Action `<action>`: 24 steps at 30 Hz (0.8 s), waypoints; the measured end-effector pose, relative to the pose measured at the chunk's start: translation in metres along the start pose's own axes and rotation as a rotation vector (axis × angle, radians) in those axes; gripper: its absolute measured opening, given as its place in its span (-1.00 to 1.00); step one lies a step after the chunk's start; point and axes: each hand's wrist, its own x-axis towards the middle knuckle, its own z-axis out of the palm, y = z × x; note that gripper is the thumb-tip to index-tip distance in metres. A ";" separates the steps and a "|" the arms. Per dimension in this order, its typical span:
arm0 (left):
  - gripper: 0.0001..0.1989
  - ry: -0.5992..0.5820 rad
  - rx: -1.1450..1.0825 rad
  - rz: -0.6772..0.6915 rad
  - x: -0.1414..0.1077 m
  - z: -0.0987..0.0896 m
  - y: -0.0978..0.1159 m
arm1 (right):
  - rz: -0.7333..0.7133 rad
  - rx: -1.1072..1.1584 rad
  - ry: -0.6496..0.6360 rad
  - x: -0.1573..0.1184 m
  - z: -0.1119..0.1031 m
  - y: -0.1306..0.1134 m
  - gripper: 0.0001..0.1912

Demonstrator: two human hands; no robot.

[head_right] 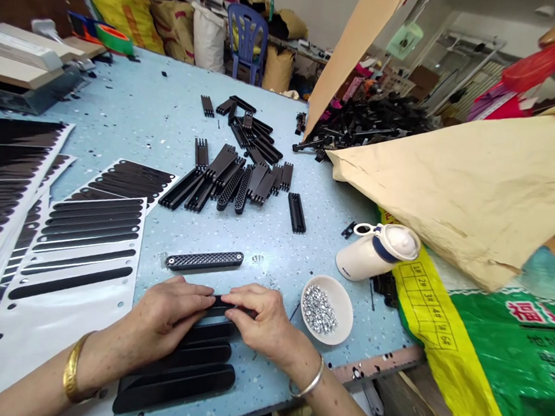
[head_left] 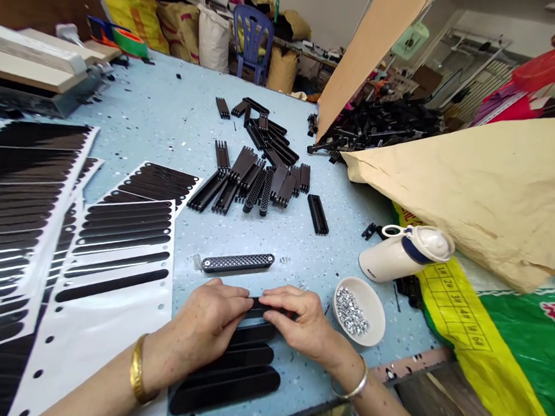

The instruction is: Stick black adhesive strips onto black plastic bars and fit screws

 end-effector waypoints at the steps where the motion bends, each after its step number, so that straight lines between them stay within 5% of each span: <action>1: -0.70 -0.006 -0.005 -0.003 0.000 0.001 0.000 | -0.019 -0.008 0.004 0.000 0.001 0.001 -0.70; 17: -0.69 -0.074 -0.040 -0.112 0.004 -0.004 0.007 | 0.086 0.070 0.009 0.004 -0.001 0.006 -0.79; 21: -0.75 0.055 -0.100 -0.211 0.003 -0.033 0.014 | 0.164 -0.019 0.131 0.002 -0.016 -0.007 -0.80; 24: -0.78 0.260 -0.157 -0.333 -0.006 -0.070 0.023 | 0.051 -0.164 0.268 -0.007 -0.010 -0.032 -0.82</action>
